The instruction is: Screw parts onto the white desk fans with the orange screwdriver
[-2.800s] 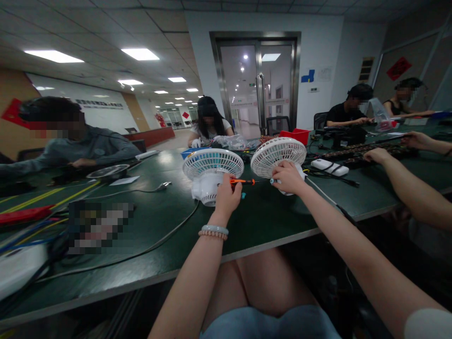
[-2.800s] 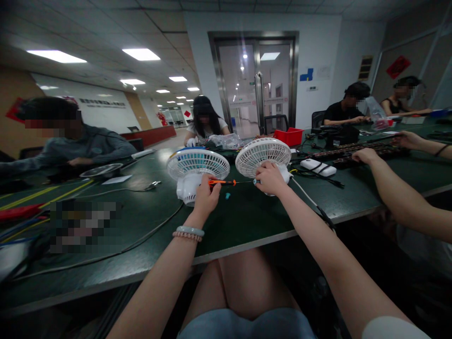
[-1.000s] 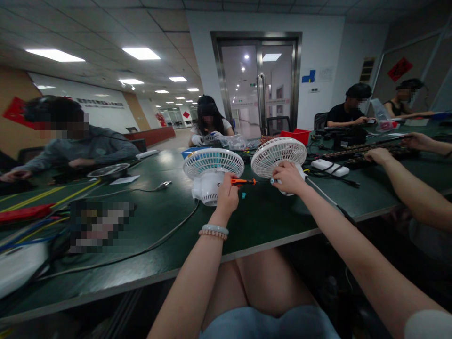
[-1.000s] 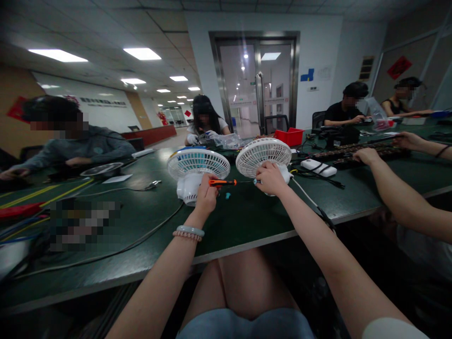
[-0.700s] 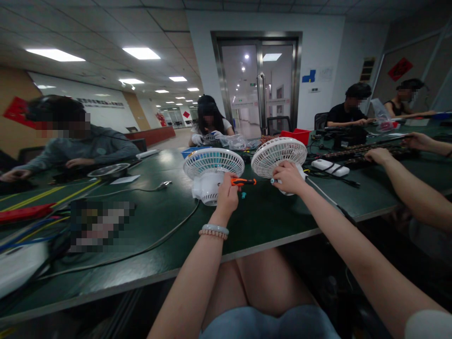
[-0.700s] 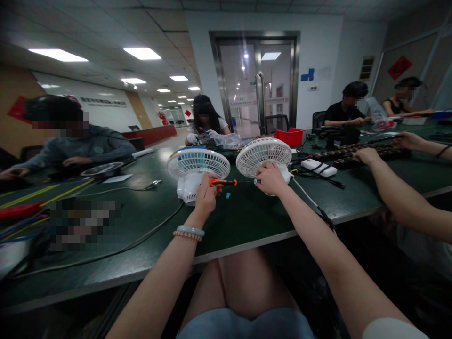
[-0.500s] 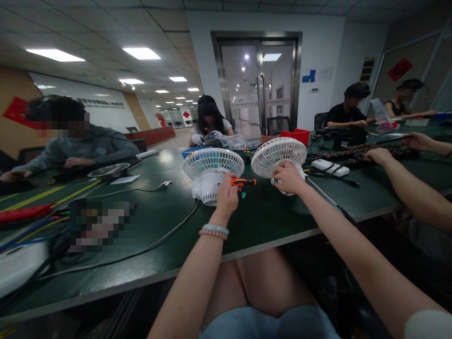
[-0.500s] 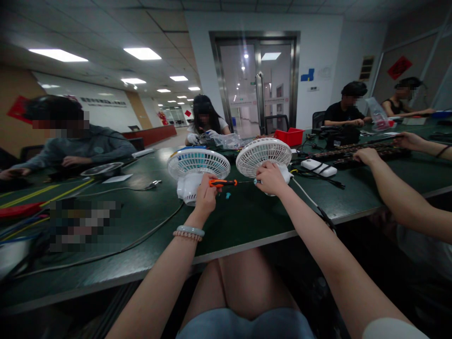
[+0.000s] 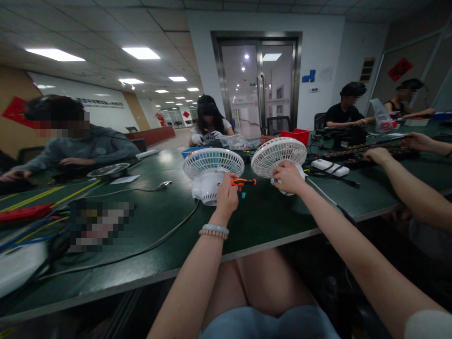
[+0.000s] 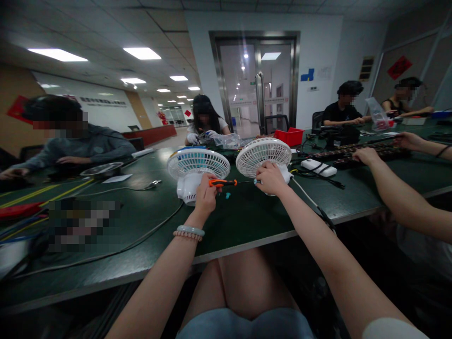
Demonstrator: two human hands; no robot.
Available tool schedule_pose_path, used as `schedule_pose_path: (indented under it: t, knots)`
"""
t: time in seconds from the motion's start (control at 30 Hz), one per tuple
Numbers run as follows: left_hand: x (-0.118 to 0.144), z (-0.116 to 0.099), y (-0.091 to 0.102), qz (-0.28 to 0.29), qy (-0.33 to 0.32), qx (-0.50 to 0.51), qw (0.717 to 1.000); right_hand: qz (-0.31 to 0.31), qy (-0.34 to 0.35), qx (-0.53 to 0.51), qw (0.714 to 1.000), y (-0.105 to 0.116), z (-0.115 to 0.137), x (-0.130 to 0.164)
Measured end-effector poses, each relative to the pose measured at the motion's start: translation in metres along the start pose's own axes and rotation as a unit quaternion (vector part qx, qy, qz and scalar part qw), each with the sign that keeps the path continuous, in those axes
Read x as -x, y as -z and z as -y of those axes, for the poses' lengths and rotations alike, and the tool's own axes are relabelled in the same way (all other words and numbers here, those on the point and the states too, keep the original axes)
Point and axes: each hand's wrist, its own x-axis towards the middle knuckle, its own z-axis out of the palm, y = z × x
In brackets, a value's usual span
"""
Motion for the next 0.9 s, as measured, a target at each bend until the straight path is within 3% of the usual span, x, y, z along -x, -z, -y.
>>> schedule_pose_path:
  t: [0.5, 0.9]
  knots:
    - [0.0, -0.006, -0.001, -0.016, 0.024, 0.005, 1.0, -0.001, 0.004, 0.002, 1.0, 0.0012, 0.0006, 0.0006]
    - [0.0, -0.0028, -0.0006, 0.002, 0.017, 0.001, 1.0, -0.001, -0.001, 0.007, 1.0, 0.0006, 0.001, 0.0009]
